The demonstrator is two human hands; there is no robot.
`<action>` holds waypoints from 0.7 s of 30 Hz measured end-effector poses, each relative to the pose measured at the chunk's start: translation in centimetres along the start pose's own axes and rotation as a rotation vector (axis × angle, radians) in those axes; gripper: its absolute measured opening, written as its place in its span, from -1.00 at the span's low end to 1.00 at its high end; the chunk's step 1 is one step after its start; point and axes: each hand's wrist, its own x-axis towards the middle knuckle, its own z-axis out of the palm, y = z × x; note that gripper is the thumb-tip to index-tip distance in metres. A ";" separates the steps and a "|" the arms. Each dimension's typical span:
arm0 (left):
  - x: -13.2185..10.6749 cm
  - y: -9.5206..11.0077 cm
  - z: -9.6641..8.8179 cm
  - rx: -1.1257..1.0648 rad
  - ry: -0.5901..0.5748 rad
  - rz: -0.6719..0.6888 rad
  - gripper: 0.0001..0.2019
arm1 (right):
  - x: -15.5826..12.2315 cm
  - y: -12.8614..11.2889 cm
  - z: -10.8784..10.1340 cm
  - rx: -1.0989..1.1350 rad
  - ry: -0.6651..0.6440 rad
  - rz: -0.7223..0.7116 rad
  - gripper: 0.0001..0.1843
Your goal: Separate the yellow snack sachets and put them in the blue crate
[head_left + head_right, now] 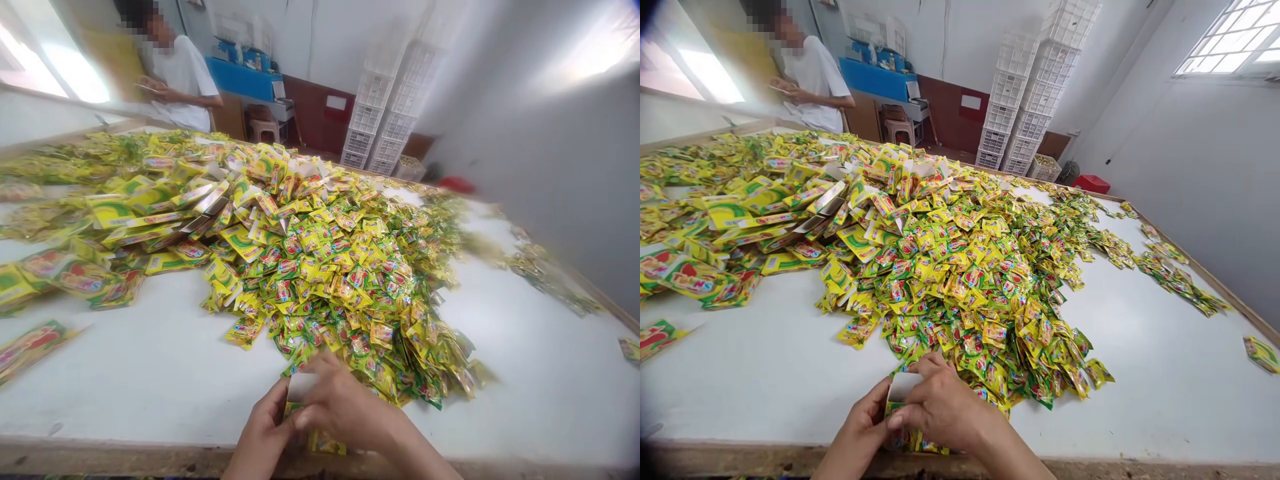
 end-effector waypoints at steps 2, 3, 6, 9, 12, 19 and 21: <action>-0.3 0.0 -0.2 -0.013 0.010 -0.045 -0.62 | -0.5 0.4 0.2 0.120 0.108 0.073 -0.87; -0.5 0.0 -0.3 -0.040 0.034 -0.079 -0.61 | -0.8 0.7 0.4 0.197 0.208 0.149 -0.84; -1.0 0.6 -0.5 -0.139 0.075 -0.181 -0.61 | -1.8 1.6 2.1 0.564 0.353 0.437 -0.83; -1.0 1.9 -0.8 -0.079 -0.012 -0.239 -0.68 | -2.3 1.8 3.9 0.871 0.238 0.594 -0.79; -0.6 2.5 -1.6 0.025 -0.034 -0.213 -0.68 | -2.0 1.1 4.2 0.749 0.319 0.507 -0.85; -0.1 -0.2 -3.4 0.233 0.104 -0.018 -0.72 | -0.9 0.5 3.0 0.597 0.369 0.375 -0.81; -0.1 -0.6 -3.1 0.247 0.123 0.021 -0.72 | -0.8 0.8 3.4 0.658 0.374 0.457 -0.79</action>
